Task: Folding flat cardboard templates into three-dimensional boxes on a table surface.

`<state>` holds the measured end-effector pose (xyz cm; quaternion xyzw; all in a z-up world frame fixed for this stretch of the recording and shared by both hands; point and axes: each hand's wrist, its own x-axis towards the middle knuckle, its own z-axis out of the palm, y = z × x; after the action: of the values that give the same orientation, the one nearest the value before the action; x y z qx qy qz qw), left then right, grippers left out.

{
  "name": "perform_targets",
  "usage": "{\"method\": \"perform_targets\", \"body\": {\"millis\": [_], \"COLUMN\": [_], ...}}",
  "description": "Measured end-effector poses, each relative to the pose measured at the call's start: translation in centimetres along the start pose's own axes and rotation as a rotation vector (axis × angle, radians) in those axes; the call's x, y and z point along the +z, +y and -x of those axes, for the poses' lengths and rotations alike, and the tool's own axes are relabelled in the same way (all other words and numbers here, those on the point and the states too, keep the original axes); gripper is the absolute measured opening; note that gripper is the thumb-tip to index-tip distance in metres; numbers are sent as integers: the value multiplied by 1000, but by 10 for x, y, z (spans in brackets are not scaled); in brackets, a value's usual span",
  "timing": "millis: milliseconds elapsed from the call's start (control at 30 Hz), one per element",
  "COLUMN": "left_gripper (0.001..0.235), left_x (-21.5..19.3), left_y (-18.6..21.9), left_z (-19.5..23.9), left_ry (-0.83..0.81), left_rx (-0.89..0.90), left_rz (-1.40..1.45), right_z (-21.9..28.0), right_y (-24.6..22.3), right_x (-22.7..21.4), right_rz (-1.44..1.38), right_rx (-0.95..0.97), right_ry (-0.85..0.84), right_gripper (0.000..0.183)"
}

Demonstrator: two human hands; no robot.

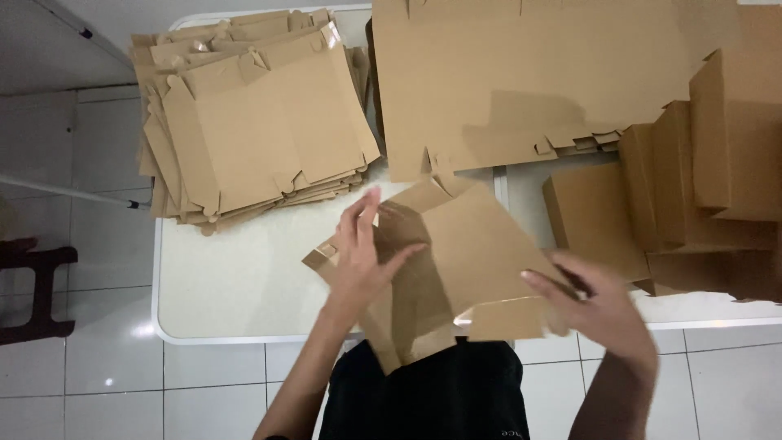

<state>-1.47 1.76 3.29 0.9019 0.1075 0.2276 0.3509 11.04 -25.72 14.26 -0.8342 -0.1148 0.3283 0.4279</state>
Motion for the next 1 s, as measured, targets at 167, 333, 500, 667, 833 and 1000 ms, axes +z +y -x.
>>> {"method": "perform_targets", "body": {"millis": [167, 333, 500, 667, 833, 1000], "left_gripper": [25, 23, 51, 51, 73, 71], "left_x": [-21, -17, 22, 45, 60, 63], "left_y": [5, -2, -53, -43, -38, -31], "left_z": [-26, -32, -18, -2, 4, 9], "left_ry": [17, 134, 123, -161, -267, -327], "left_rx": [-311, -384, -38, 121, 158, 33], "left_rz": [396, 501, -222, -589, -616, -547], "right_z": [-36, -72, -99, -99, -111, -138], "right_y": [-20, -59, -21, -10, 12, 69], "right_x": [-22, -14, 33, 102, 137, 142], "right_rz": [79, 290, 1235, 890, 699, 863], "right_rx": [-187, -437, -734, -618, -420, -486], "right_ry": [151, 126, 568, 254, 93, 171], "right_gripper": [26, 37, 47, 49, 74, 74]}}
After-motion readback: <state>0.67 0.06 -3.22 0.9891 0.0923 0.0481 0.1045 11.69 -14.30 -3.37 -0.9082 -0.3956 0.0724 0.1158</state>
